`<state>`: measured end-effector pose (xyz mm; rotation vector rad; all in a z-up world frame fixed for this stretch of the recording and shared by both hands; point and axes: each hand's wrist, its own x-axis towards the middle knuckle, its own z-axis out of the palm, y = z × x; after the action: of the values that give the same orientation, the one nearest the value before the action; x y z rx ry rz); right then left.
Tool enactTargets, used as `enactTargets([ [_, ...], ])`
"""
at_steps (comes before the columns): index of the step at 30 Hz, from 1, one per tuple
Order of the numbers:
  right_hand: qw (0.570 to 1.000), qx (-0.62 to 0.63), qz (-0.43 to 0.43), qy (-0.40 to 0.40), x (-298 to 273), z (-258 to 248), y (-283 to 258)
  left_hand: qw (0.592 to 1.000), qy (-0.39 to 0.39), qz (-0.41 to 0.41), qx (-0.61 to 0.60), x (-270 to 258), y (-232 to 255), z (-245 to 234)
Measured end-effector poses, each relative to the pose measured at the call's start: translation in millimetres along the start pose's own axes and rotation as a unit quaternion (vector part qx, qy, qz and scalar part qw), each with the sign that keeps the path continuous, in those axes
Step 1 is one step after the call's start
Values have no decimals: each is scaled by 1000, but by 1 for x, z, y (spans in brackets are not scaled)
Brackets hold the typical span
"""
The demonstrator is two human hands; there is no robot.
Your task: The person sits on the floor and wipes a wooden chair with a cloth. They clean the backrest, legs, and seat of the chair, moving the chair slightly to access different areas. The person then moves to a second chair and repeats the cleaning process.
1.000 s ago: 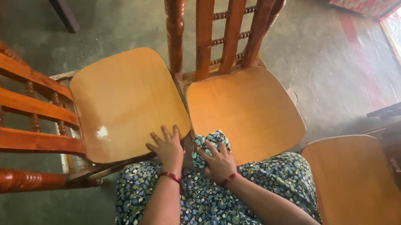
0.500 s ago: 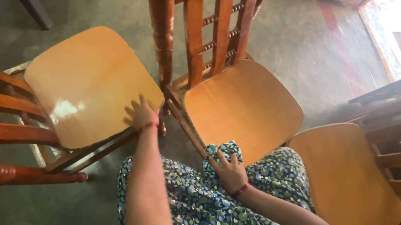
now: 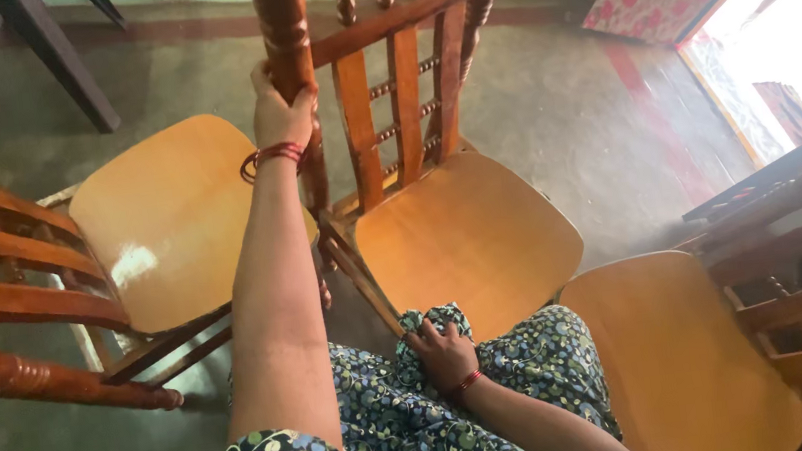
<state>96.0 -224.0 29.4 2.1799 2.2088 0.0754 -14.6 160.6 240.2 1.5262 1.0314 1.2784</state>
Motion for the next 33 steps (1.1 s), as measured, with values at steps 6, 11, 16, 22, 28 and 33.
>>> enactTargets([
  [6,1000,4,-3,-3,-20,2,-3,995,29,64,70,-23,-17,-11],
  [11,991,116,41,-49,-31,-9,-1,996,51,29,68,-55,-2,-26],
  [16,957,244,144,-66,-21,-8,25,998,54,-15,-5,-98,30,-49],
  [22,945,258,147,-136,-11,1,33,988,99,11,120,-139,48,-86],
  [28,941,285,112,-143,1,47,50,984,118,21,132,-171,55,-114],
  [33,900,383,171,-114,24,23,59,993,114,-22,27,-177,54,-109],
])
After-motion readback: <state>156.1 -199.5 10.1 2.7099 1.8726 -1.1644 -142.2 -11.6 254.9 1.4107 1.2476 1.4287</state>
